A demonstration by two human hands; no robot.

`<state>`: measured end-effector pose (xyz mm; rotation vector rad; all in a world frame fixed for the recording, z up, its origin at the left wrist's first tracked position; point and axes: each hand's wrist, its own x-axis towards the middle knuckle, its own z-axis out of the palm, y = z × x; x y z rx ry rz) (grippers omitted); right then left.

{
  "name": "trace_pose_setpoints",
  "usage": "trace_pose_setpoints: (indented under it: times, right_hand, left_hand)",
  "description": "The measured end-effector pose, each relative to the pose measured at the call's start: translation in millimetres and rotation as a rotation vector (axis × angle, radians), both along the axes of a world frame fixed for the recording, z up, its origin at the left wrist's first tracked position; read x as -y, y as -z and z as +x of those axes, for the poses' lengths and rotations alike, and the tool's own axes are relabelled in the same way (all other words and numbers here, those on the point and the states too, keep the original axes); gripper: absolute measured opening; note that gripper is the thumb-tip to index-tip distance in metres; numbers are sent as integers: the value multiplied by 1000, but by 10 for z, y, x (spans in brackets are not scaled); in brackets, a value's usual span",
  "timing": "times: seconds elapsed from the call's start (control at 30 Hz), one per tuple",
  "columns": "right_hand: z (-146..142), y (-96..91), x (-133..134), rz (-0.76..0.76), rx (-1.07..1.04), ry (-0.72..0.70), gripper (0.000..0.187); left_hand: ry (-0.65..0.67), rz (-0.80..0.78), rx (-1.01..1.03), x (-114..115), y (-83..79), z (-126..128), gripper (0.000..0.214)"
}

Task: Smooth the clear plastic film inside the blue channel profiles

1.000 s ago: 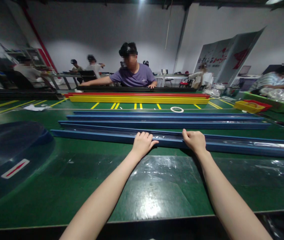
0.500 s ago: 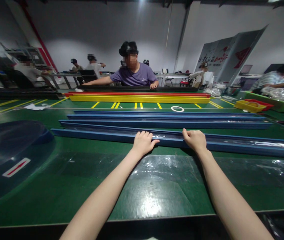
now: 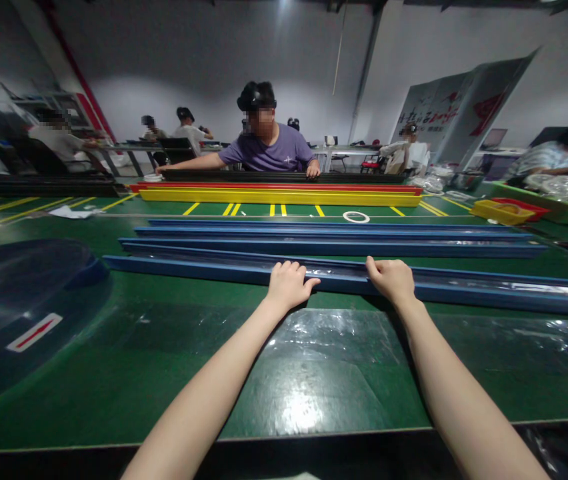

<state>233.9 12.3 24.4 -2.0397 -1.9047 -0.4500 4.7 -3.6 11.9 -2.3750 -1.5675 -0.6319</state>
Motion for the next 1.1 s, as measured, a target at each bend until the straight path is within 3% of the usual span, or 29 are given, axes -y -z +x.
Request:
trace_pose_setpoints:
  times: [0.7,1.1]
  right_hand:
    - [6,5,-5,8,-3,-14,52]
    - [-3,-15,7,-17,-15,-18,53]
  left_hand:
    - [-61,-22,-7,7,-15,10,53]
    - [-23,29,24,-46,31,-67,61]
